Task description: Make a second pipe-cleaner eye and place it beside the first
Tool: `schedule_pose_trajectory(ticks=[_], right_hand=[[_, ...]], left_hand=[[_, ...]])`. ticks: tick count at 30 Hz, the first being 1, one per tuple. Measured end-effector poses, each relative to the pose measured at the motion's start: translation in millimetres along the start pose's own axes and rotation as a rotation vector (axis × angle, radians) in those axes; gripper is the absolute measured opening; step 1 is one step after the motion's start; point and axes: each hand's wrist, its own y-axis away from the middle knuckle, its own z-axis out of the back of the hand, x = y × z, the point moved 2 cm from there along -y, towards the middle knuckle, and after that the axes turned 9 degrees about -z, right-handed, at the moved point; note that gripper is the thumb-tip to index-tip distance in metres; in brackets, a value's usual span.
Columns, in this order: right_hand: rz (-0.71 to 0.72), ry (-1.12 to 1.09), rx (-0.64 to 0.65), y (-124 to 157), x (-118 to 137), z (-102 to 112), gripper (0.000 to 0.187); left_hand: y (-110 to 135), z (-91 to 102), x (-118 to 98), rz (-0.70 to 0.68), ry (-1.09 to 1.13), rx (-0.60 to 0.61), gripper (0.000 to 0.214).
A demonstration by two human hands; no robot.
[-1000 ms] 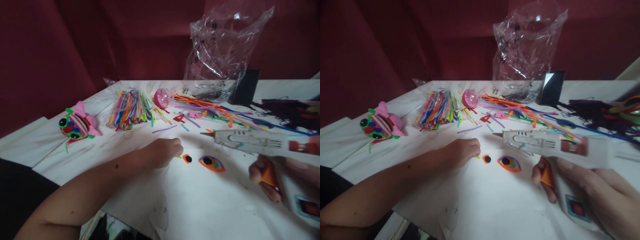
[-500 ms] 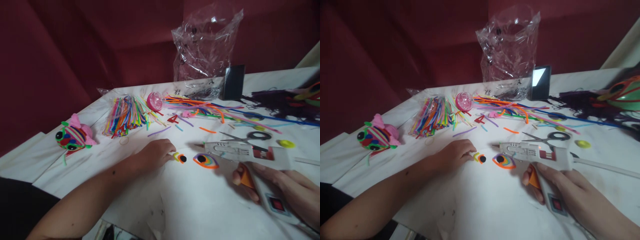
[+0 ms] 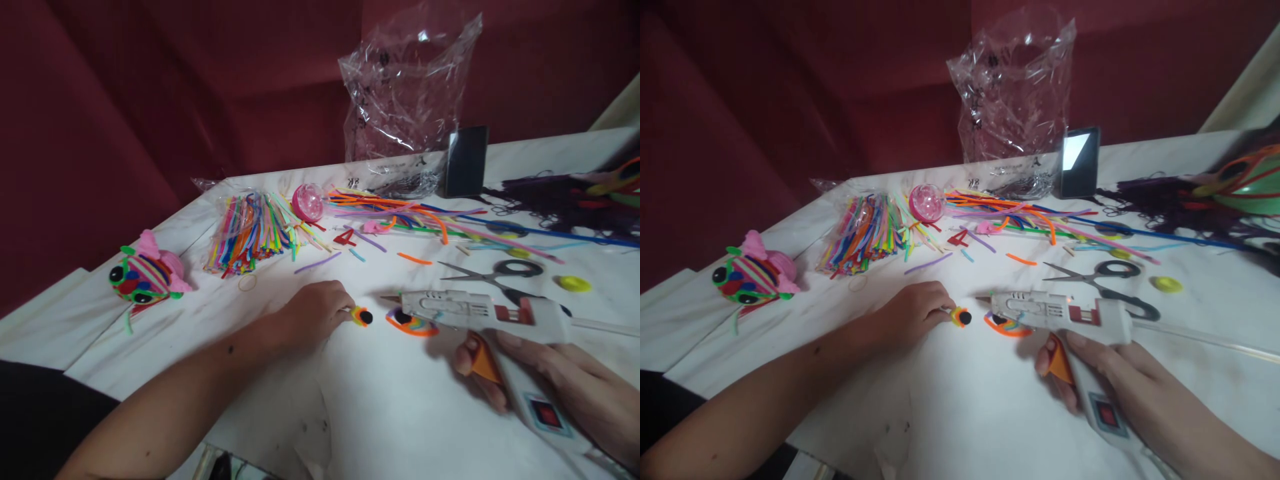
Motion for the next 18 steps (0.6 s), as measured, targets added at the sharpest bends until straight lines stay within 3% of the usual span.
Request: schedule_pose_trajectory(ticks=[12, 18], right_hand=[[-0.009, -0.008, 0.041, 2.5, -1.2, -0.4, 0.041], [-0.008, -0.017, 0.021, 3.6, 4.0, -1.4, 0.048]], left_hand=[[-2.8, -2.5, -0.1, 0.019, 0.034, -0.055, 0.018], [-3.1, -2.3, -2.0, 0.029, 0.026, -0.077, 0.018]])
